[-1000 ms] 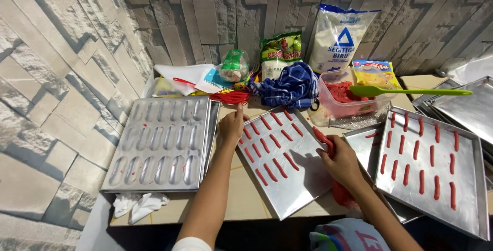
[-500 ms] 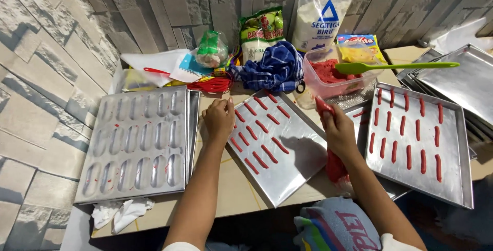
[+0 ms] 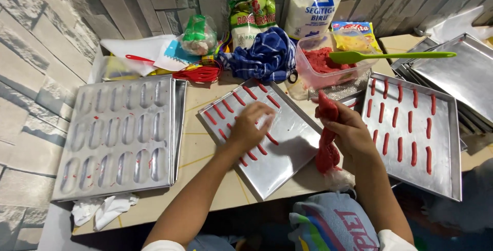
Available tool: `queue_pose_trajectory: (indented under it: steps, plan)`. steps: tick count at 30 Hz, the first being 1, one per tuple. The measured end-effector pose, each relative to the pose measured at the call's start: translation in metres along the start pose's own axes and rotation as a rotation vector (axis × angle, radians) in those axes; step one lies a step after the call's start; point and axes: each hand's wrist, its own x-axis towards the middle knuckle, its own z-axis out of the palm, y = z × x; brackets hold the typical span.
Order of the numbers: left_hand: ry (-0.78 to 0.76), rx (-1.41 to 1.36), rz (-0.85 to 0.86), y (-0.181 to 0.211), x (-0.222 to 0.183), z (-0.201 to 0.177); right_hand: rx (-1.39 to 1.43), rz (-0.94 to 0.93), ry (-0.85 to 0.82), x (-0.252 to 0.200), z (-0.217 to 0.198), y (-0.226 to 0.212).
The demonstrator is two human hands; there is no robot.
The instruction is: Piping red cookie dough into various metal molds on trays using a pastry bag.
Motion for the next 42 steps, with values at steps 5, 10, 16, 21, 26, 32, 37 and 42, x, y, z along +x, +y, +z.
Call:
queue_pose_trajectory:
  steps: [5,10,16,21,26,32,37,42]
  plan:
    - [-0.304,-0.578,-0.115,0.041,-0.019,0.02,-0.12,0.047,-0.203,-0.02,0.008,-0.047]
    - [-0.507,-0.883,-0.236,0.048,-0.026,0.019,-0.256,0.08,-0.347,-0.015,0.036,-0.072]
    - [-0.508,-0.855,-0.177,0.07,-0.025,0.003,-0.102,0.095,-0.274,0.018,0.064,-0.054]
    - [-0.293,-0.975,-0.276,0.061,-0.018,0.0,0.475,-0.023,-0.069,0.054,0.096,-0.052]
    - [-0.202,-0.901,-0.299,0.024,-0.011,0.004,0.546,0.036,0.001,0.061,0.095,0.008]
    - [-0.145,-0.938,-0.36,-0.008,-0.013,0.018,0.446,0.101,-0.172,0.05,0.105,0.046]
    - [-0.146,-1.231,-0.465,0.066,-0.014,-0.018,0.417,-0.003,-0.013,0.053,0.093,0.038]
    - [-0.406,-1.055,-0.656,0.051,-0.012,-0.023,0.497,-0.203,0.162,0.057,0.083,0.022]
